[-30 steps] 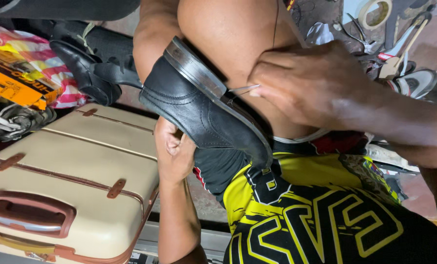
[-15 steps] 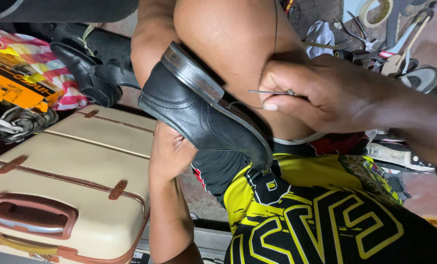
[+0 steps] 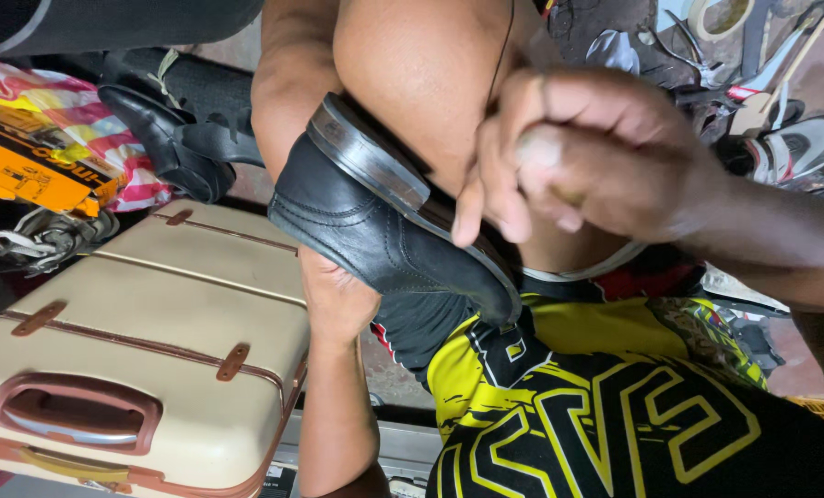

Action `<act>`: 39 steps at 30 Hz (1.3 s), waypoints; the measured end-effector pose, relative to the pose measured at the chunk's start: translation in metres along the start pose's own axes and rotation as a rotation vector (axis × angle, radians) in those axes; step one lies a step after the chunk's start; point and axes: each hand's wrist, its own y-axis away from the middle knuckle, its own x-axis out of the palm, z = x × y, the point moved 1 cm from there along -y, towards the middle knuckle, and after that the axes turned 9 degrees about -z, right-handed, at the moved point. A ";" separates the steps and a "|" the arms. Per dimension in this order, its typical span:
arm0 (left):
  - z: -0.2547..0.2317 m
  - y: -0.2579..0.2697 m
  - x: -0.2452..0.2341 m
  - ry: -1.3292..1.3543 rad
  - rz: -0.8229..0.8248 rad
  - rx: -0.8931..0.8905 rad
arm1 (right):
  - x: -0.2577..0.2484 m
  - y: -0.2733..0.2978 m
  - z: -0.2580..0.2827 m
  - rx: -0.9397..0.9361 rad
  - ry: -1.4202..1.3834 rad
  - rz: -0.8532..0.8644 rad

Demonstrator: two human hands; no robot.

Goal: The person sits on the floor and sews the sole of a black shoe using a needle and thread. They hold the shoe on their lap and repeatedly push the needle through the sole while pulling the thread tight.

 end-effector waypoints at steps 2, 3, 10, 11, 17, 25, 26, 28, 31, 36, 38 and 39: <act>0.003 0.004 0.003 -0.059 -0.063 0.028 | 0.007 0.001 0.000 0.070 0.120 0.015; 0.004 0.005 0.004 -0.026 -0.076 0.008 | 0.010 0.000 0.000 0.106 0.181 0.026; 0.003 0.005 0.008 0.154 -0.011 -0.062 | 0.019 -0.013 0.005 -0.013 0.674 -0.023; 0.002 0.006 0.008 0.179 0.004 -0.061 | 0.019 -0.012 0.005 0.001 0.682 -0.047; 0.006 0.005 0.002 0.058 0.016 0.008 | 0.007 -0.009 -0.001 -0.044 0.506 -0.140; -0.014 -0.010 -0.005 0.267 0.076 -0.098 | 0.012 0.006 -0.004 0.094 0.404 -0.203; -0.023 -0.011 -0.002 -0.019 0.062 0.081 | 0.013 0.010 -0.006 0.095 0.397 -0.188; -0.038 -0.004 0.005 -0.140 0.031 0.085 | 0.011 0.016 -0.008 0.047 0.401 -0.169; -0.038 -0.001 0.005 0.080 0.018 -0.038 | -0.005 0.036 -0.002 -0.047 0.483 -0.239; -0.003 0.007 -0.003 0.622 -0.061 -0.170 | -0.045 0.079 0.019 -0.036 0.817 -0.540; 0.015 0.008 -0.004 0.750 -0.079 -0.122 | -0.060 0.088 0.018 -0.043 0.815 -0.578; 0.021 0.008 -0.004 0.811 -0.062 -0.105 | -0.065 0.083 0.013 -0.060 0.761 -0.561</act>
